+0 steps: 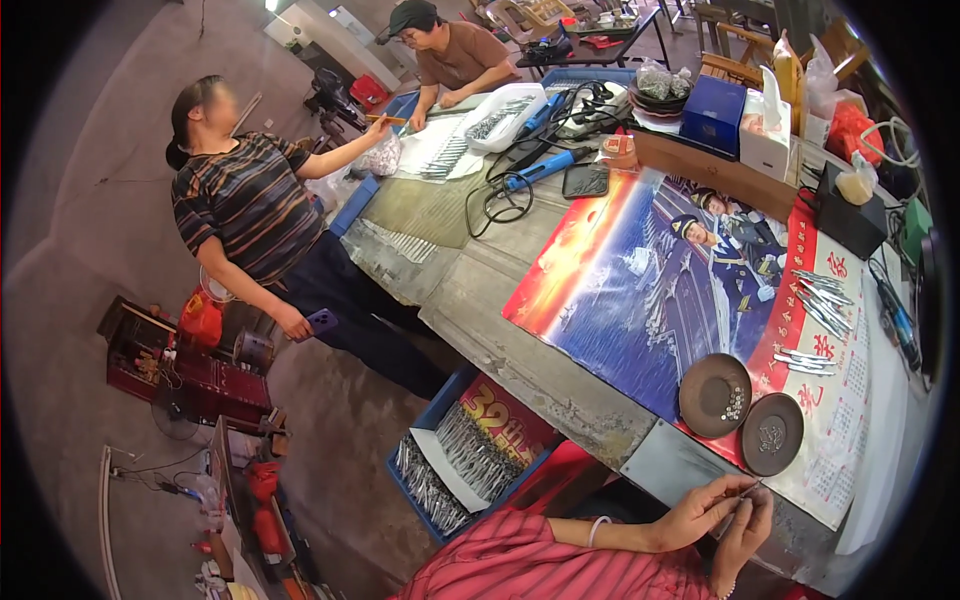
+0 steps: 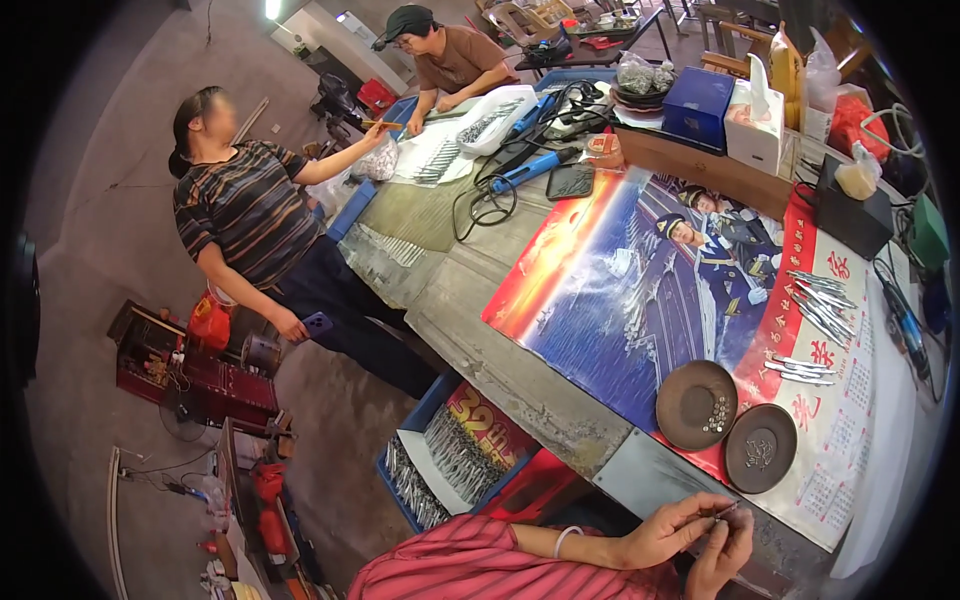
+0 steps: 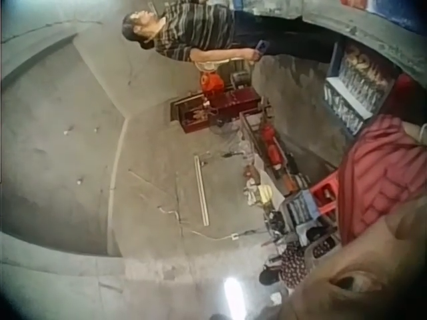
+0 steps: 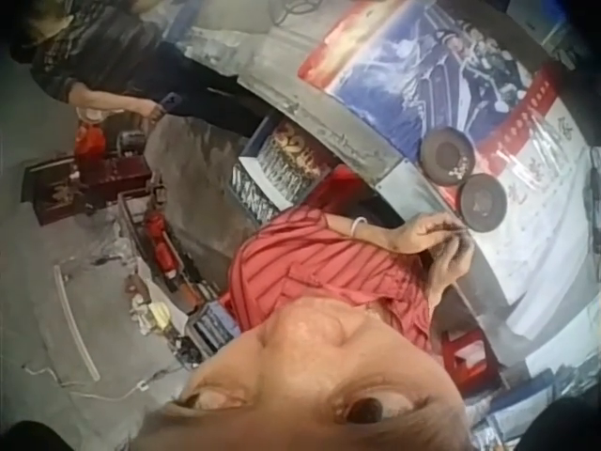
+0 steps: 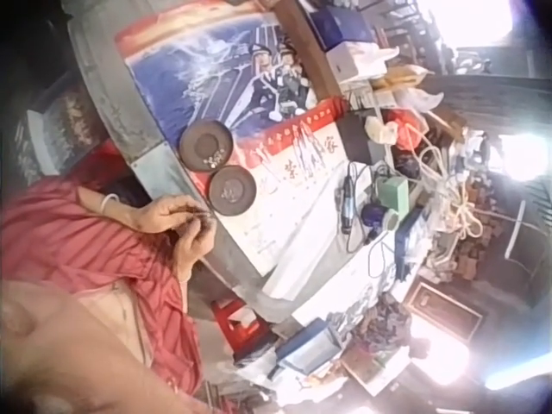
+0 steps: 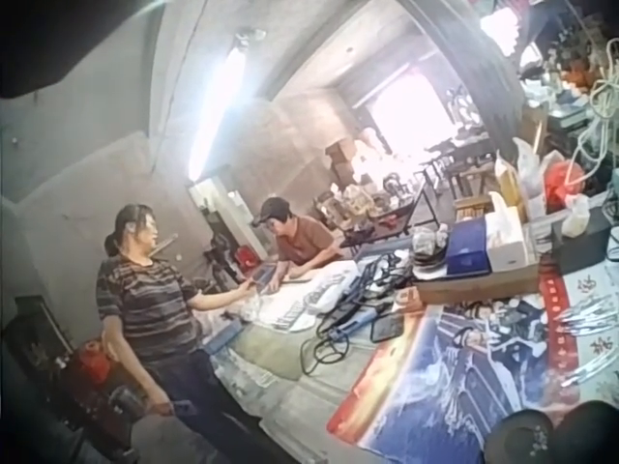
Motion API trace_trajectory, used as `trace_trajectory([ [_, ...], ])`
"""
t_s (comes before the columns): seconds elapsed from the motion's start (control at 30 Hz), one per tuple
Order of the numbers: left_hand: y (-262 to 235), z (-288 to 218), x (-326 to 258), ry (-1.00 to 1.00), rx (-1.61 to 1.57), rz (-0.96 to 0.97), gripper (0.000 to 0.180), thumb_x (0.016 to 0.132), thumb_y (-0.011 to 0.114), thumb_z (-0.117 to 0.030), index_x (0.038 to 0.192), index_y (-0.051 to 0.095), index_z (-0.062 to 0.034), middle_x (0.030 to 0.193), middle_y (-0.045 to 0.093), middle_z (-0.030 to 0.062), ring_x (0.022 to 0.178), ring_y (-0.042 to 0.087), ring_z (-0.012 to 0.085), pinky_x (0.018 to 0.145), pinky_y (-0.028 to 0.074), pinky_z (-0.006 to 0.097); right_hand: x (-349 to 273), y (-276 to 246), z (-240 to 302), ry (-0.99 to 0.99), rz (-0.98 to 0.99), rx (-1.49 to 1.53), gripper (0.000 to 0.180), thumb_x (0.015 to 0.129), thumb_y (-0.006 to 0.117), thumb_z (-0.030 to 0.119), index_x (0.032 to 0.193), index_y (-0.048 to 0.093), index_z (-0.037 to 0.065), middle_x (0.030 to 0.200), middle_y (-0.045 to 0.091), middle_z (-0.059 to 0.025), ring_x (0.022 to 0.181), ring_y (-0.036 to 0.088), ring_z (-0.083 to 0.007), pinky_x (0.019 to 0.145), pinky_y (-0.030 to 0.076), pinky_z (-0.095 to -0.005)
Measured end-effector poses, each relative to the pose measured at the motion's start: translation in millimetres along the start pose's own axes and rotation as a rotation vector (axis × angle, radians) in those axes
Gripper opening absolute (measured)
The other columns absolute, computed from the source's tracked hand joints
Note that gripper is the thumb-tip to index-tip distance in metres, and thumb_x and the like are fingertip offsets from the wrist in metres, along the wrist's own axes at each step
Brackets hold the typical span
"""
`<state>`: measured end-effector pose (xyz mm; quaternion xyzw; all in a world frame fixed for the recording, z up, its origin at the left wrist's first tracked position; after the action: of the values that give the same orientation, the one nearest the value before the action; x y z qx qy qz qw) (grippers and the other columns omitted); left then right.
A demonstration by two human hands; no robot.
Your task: Assembling small hardware components onto metal pins manually.
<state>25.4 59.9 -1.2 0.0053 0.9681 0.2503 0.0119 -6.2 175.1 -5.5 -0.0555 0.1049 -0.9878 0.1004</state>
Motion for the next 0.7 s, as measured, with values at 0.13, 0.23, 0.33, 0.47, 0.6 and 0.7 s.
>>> trace_trajectory([
  [0.13,-6,0,-1,0.04,0.126,-0.061,0.036,0.097,0.041,-0.006,0.133,0.041,-0.0012,0.122,0.053,0.0077,0.115,0.05,0.0133,0.096,0.039,0.025,0,13,-1,-0.127,-0.011,-0.092,0.013,0.094,0.046,0.009,0.094,0.048,-0.004,0.083,0.05,-0.0095,0.075,0.05,-0.019,0.068,0.041,-0.0304],
  [0.23,-8,4,0,0.026,0.151,-0.058,0.036,0.096,0.043,-0.006,0.132,0.043,-0.0008,0.124,0.052,0.0082,0.117,0.048,0.0145,0.098,0.037,0.026,-3,15,-3,-0.215,-0.058,-0.271,0.014,0.093,0.046,0.008,0.093,0.046,-0.005,0.082,0.048,-0.0161,0.074,0.049,-0.0299,0.067,0.04,-0.0372],
  [0.33,-3,9,-2,0.005,0.119,-0.04,0.037,0.096,0.043,-0.006,0.133,0.043,-0.0005,0.125,0.052,0.0085,0.118,0.048,0.0151,0.099,0.037,0.027,-7,13,-5,-0.241,-0.148,-0.404,0.017,0.096,0.045,0.012,0.094,0.046,-0.005,0.081,0.049,-0.0142,0.074,0.049,-0.0255,0.066,0.04,-0.0358],
  [0.47,9,8,-5,-0.041,-0.079,0.029,0.039,0.096,0.045,-0.005,0.134,0.041,-0.0005,0.128,0.05,0.0087,0.118,0.048,0.0158,0.099,0.037,0.027,-4,-12,-16,0.191,-0.043,0.202,0.025,0.1,0.04,0.018,0.097,0.051,-0.004,0.086,0.053,-0.0062,0.077,0.05,-0.0135,0.067,0.042,-0.0285],
  [0.6,2,-4,-2,0.008,0.096,0.079,0.044,0.094,0.046,0.002,0.137,0.039,-0.0012,0.122,0.056,0.0082,0.11,0.055,0.0155,0.093,0.043,0.027,-4,-11,0,-0.024,-0.125,-0.09,0.016,0.092,0.047,0.006,0.099,0.054,-0.007,0.088,0.058,-0.0104,0.079,0.055,-0.0183,0.077,0.045,-0.0307],
  [0.7,-5,-6,-3,0.06,0.185,0.032,0.044,0.093,0.045,0.003,0.136,0.041,-0.0018,0.114,0.06,0.0083,0.102,0.058,0.0124,0.087,0.046,0.026,6,-3,4,-0.181,-0.069,-0.068,0.006,0.085,0.051,0.002,0.088,0.052,-0.004,0.077,0.051,-0.0127,0.067,0.049,-0.0224,0.064,0.042,-0.0323],
])
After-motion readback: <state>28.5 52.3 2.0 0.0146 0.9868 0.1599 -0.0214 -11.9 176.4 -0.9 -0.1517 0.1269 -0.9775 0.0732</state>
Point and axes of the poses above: each hand's wrist, its own x-axis towards the middle knuckle, its own y-axis out of the palm, z = x × y, the point moved 3 cm from there along x, towards the middle knuckle
